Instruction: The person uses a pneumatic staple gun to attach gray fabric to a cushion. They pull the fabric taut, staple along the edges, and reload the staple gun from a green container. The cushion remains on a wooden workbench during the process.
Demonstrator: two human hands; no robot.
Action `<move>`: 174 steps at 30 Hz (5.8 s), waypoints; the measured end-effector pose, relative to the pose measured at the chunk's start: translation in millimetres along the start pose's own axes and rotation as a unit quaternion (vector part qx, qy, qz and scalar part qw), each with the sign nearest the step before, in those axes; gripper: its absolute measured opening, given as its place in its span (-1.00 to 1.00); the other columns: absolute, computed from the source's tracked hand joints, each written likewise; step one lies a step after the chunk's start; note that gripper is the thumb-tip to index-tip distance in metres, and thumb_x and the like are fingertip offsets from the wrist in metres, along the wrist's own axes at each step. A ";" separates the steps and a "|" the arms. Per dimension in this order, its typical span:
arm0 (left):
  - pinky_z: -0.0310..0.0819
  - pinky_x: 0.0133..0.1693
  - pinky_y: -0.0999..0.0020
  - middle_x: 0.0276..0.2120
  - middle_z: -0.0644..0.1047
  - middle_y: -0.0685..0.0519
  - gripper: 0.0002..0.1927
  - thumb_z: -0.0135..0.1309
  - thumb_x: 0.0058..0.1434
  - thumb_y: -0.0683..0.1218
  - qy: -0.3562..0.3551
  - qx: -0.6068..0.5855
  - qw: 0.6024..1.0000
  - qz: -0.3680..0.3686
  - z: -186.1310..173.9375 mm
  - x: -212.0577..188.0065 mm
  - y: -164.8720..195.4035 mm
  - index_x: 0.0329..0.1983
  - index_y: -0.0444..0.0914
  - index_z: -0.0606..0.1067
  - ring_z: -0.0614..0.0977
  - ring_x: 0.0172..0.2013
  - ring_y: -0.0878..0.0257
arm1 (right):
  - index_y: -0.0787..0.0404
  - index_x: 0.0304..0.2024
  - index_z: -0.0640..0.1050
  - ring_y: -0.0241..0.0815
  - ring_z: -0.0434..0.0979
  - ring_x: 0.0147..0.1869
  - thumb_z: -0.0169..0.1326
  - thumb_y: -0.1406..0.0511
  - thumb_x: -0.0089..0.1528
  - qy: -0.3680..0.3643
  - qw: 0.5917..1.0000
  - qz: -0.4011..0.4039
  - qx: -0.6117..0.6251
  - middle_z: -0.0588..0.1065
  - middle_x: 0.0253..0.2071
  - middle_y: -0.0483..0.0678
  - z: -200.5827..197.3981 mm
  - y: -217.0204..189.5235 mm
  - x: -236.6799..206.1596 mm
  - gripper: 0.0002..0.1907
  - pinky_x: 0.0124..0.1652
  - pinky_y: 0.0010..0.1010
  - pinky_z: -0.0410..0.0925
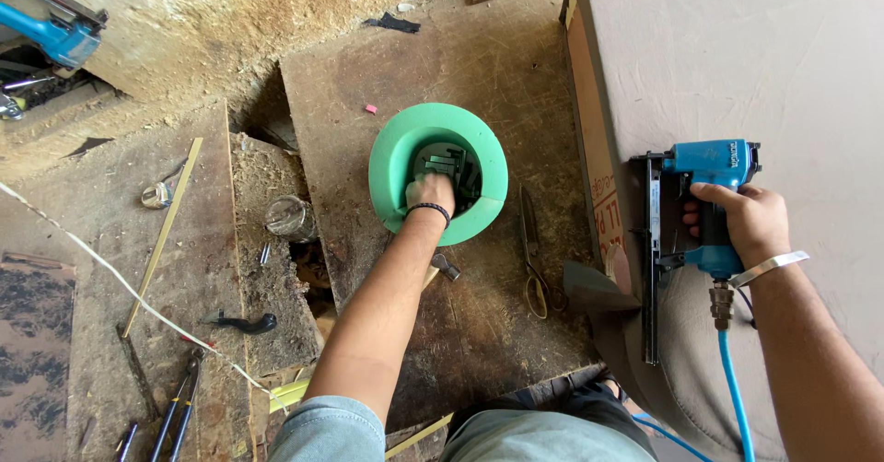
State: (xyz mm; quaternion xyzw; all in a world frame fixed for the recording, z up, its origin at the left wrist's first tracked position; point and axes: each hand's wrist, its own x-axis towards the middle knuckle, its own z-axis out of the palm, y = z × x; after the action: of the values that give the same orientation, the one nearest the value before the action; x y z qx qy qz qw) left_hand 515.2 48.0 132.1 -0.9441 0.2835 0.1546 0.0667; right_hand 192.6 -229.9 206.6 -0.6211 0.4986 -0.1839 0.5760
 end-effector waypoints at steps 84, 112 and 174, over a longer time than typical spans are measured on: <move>0.30 -0.46 0.44 -0.40 0.46 0.19 -0.60 0.27 0.20 0.03 -0.002 -0.697 0.711 0.091 -95.4 -251.9 335.9 -0.01 -0.27 0.48 0.40 -0.47 0.38 | 0.23 -0.45 0.49 -0.15 0.47 -0.45 0.18 -0.02 0.16 -0.367 0.741 0.013 0.562 0.45 -0.54 -0.03 -118.3 113.8 7.3 -0.55 -0.38 -0.39 0.39; 0.68 -0.26 0.41 -0.32 0.70 -0.01 -0.80 0.32 0.16 -0.17 0.069 -0.731 0.660 0.157 -68.4 -236.5 388.1 -0.17 -0.32 0.62 0.70 -0.32 0.33 | 0.23 -0.48 0.50 -0.15 0.41 -0.48 0.19 -0.03 0.11 -0.318 0.776 0.049 0.543 0.42 -0.58 -0.06 -148.9 126.8 -12.8 -0.55 -0.40 -0.38 0.33; 0.38 -0.57 0.41 -0.59 0.50 -0.03 -0.35 -0.26 0.50 0.32 -0.034 -0.804 0.481 0.348 142.8 -402.0 573.2 -0.38 -0.29 0.47 0.52 -0.64 0.25 | 0.33 -0.22 0.48 -0.10 0.52 -0.44 0.10 0.12 0.26 -0.251 0.883 -0.234 0.319 0.49 -0.45 0.06 -403.0 250.1 -102.8 -0.65 -0.35 -0.33 0.42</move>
State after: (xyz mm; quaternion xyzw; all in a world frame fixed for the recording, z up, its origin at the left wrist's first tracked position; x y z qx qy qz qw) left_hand -157.9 -190.6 108.0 -0.4033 0.3382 0.3576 -0.7714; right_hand -277.7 -318.7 125.7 -0.5277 0.0919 -0.3003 0.7893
